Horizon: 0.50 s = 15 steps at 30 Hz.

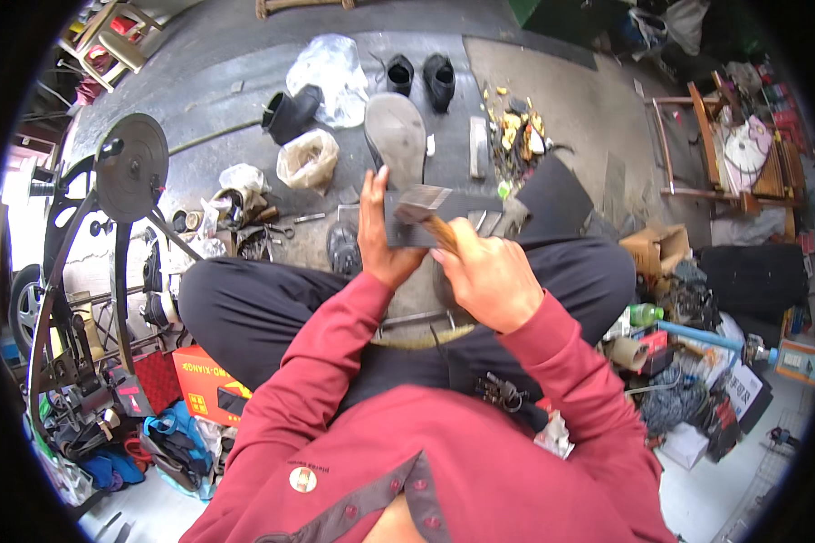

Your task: The person hammers a textured rubber sole piece to shape it, then applies glue to the sole and the inside of a black boot. They press the sole into the boot and hold it in place to bond.

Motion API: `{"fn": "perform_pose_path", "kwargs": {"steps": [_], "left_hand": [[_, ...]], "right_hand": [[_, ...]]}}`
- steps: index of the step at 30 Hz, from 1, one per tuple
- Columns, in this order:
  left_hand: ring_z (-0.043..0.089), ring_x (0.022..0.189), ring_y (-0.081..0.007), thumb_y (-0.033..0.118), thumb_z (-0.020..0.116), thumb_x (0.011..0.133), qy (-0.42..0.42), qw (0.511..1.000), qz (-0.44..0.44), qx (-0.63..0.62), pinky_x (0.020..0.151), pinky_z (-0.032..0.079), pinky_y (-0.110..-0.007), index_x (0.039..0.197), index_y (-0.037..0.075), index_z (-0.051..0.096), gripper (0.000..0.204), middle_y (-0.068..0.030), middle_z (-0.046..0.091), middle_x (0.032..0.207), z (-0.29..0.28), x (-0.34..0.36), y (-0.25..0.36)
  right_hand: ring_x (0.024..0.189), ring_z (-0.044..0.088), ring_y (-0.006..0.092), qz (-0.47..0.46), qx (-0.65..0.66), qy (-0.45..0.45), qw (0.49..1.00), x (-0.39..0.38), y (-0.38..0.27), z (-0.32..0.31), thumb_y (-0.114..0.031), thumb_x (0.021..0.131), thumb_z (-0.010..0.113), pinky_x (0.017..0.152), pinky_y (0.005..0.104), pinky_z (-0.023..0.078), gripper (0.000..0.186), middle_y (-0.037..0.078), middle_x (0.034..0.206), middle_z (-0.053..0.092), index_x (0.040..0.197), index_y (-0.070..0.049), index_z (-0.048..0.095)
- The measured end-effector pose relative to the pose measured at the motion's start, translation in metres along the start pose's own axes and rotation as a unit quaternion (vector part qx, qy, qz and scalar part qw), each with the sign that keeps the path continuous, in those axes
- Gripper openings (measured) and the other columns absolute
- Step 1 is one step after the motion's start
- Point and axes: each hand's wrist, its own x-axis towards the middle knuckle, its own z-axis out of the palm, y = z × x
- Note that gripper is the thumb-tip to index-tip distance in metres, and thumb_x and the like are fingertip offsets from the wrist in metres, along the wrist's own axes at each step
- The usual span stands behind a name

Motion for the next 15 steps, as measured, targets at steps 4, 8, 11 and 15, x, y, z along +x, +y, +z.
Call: {"fn": "perform_pose_path", "kwargs": {"steps": [4, 8, 11, 15], "left_hand": [[0.042, 0.146, -0.0511, 0.027, 0.097, 0.063, -0.009, 0.998, -0.058, -0.029, 0.116, 0.04, -0.055, 0.16, 0.011, 0.036, 0.115, -0.0334, 0.041, 0.157, -0.002, 0.001, 0.007], [0.034, 0.153, -0.0485, 0.015, 0.098, 0.061, -0.063, 0.995, -0.066, -0.044, 0.123, 0.034, -0.052, 0.159, 0.006, 0.031, 0.119, -0.028, 0.037, 0.159, -0.009, 0.003, 0.008], [0.03, 0.155, -0.0485, 0.012, 0.097, 0.062, -0.091, 0.993, -0.051, -0.052, 0.124, 0.032, -0.053, 0.159, 0.008, 0.031, 0.118, -0.0287, 0.035, 0.159, -0.017, 0.004, 0.008], [0.025, 0.157, -0.0476, 0.01, 0.096, 0.062, -0.139, 0.984, -0.089, -0.066, 0.125, 0.029, -0.053, 0.161, 0.009, 0.031, 0.118, -0.0305, 0.028, 0.164, -0.026, 0.005, 0.012]], "right_hand": [[0.048, 0.052, 0.0107, 0.187, 0.285, 0.096, 0.935, -0.003, 0.021, -0.012, -0.024, 0.109, 0.062, 0.045, 0.0292, 0.041, 0.021, 0.002, 0.071, 0.058, 0.113, -0.004, 0.06], [0.047, 0.048, 0.0069, 0.298, 0.458, 0.143, 0.826, -0.001, 0.061, -0.007, -0.032, 0.109, 0.062, 0.04, 0.025, 0.041, 0.024, -0.003, 0.069, 0.049, 0.111, -0.008, 0.06], [0.053, 0.05, 0.0089, 0.386, 0.539, 0.117, 0.739, -0.007, 0.119, 0.025, -0.025, 0.107, 0.062, 0.046, 0.0286, 0.046, 0.017, -0.003, 0.073, 0.051, 0.104, -0.009, 0.058], [0.063, 0.056, 0.0138, 0.511, 0.603, 0.061, 0.61, 0.011, 0.194, 0.096, -0.02, 0.105, 0.061, 0.054, 0.0327, 0.049, 0.017, 0.0, 0.077, 0.056, 0.092, -0.01, 0.055]]}}
